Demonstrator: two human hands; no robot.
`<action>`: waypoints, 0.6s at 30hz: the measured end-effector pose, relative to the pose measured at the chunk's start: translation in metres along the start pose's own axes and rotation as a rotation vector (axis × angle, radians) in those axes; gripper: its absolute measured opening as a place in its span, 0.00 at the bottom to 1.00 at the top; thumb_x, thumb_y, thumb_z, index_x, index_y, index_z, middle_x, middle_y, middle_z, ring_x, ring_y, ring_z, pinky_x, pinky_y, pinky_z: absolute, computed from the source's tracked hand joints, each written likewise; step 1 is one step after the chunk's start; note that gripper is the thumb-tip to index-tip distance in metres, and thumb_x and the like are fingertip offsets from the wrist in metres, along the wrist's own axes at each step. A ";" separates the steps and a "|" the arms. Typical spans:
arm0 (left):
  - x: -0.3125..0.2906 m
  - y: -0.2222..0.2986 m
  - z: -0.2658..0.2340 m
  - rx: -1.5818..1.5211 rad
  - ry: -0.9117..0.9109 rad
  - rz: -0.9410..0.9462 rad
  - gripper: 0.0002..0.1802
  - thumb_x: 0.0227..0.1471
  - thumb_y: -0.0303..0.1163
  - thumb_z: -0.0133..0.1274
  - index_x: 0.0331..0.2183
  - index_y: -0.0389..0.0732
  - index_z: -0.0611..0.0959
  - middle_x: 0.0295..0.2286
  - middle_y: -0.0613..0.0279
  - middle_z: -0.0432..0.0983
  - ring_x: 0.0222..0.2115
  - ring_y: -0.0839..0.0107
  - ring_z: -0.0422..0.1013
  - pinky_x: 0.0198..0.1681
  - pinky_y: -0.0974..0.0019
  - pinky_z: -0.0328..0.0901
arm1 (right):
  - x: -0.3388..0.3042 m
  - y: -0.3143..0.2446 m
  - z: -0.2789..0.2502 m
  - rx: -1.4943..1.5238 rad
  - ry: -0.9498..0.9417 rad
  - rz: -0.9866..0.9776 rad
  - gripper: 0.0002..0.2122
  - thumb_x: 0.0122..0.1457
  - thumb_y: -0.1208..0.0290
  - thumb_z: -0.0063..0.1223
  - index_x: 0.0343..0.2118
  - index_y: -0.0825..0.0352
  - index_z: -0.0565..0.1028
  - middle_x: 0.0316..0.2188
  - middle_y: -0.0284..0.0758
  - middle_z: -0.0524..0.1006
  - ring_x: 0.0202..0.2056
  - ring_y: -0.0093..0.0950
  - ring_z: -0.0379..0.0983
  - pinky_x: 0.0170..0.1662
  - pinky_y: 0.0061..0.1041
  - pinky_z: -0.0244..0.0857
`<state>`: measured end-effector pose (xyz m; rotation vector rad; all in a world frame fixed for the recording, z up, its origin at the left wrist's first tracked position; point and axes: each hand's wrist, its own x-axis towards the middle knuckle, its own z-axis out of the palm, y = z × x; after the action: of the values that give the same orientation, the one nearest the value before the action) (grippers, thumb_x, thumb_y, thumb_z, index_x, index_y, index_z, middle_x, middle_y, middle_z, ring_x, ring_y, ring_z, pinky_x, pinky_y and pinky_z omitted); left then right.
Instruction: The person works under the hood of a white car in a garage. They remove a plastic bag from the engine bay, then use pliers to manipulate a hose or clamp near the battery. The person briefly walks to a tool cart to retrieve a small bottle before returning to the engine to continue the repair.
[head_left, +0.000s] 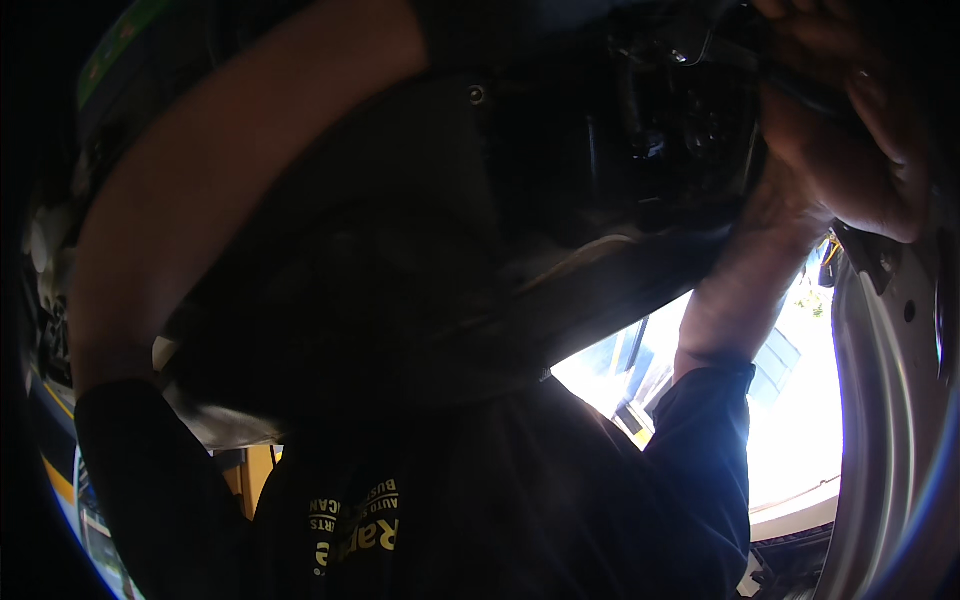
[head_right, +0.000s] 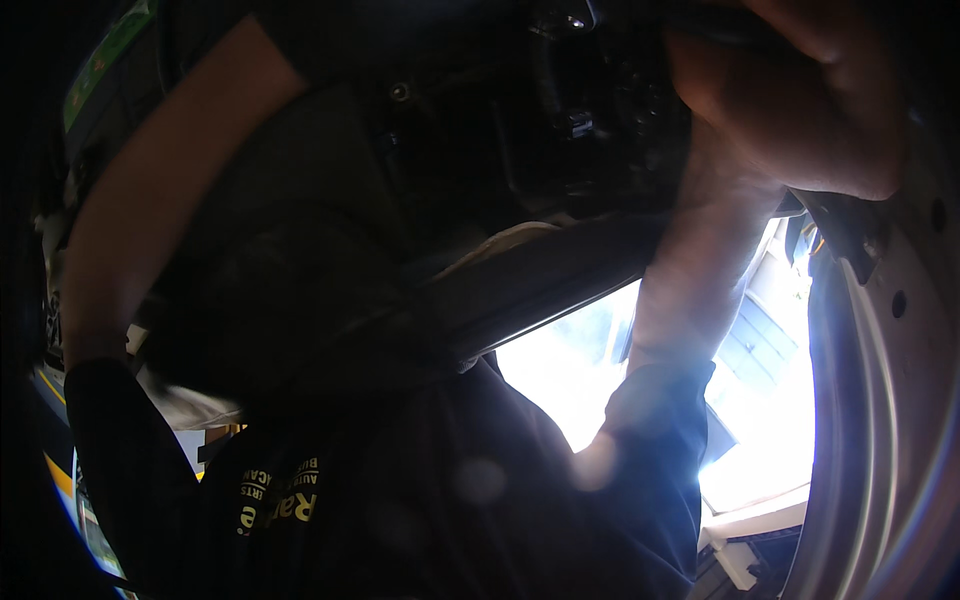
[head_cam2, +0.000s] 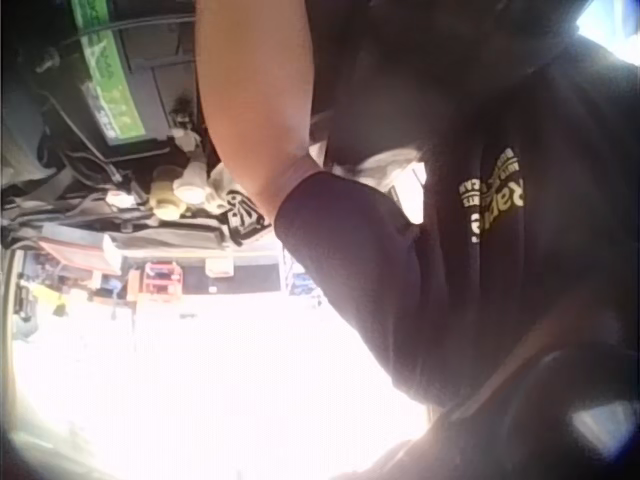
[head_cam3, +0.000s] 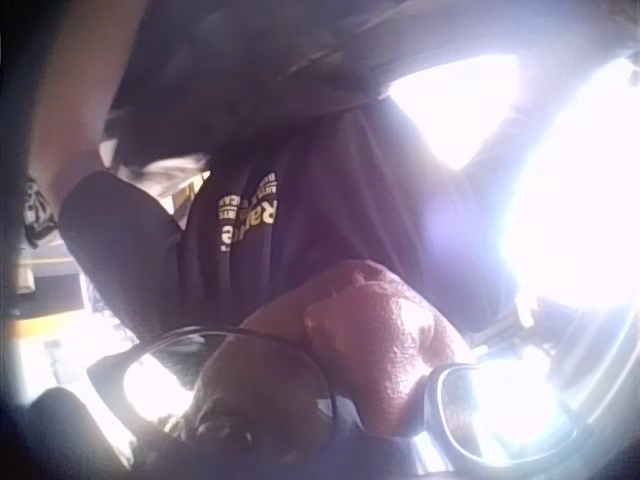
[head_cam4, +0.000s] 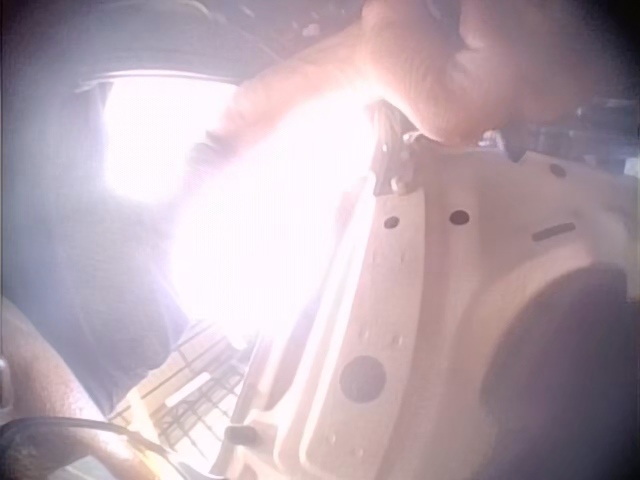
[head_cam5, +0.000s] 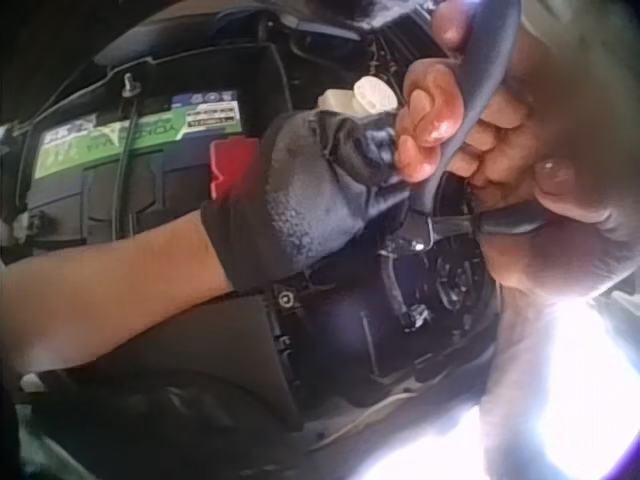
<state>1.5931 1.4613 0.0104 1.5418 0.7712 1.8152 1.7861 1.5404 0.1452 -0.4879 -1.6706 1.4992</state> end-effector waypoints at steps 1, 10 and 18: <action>0.000 -0.007 -0.003 -0.058 -0.048 -0.001 0.10 0.59 0.26 0.53 0.25 0.36 0.81 0.22 0.56 0.75 0.23 0.70 0.72 0.29 0.67 0.66 | -0.001 0.000 -0.001 -0.003 0.000 0.001 0.22 0.53 0.81 0.42 0.53 0.71 0.75 0.59 0.58 0.69 0.62 0.52 0.64 0.65 0.71 0.46; -0.025 -0.042 0.004 0.624 -0.748 -0.133 0.07 0.56 0.21 0.50 0.27 0.41 0.80 0.22 0.58 0.74 0.22 0.69 0.71 0.27 0.63 0.64 | 0.000 -0.001 -0.001 0.002 0.008 0.004 0.22 0.53 0.81 0.42 0.52 0.69 0.76 0.59 0.58 0.68 0.63 0.52 0.63 0.65 0.74 0.44; -0.016 -0.020 -0.007 0.372 -0.655 -0.235 0.07 0.55 0.20 0.50 0.29 0.38 0.82 0.21 0.55 0.75 0.20 0.68 0.71 0.24 0.63 0.63 | 0.012 0.002 0.001 0.001 0.027 0.018 0.22 0.53 0.81 0.42 0.52 0.68 0.76 0.60 0.58 0.68 0.63 0.52 0.62 0.65 0.76 0.42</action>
<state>1.5902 1.4620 -0.0160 2.0225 0.9339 0.9304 1.7774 1.5491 0.1472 -0.5220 -1.6481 1.4999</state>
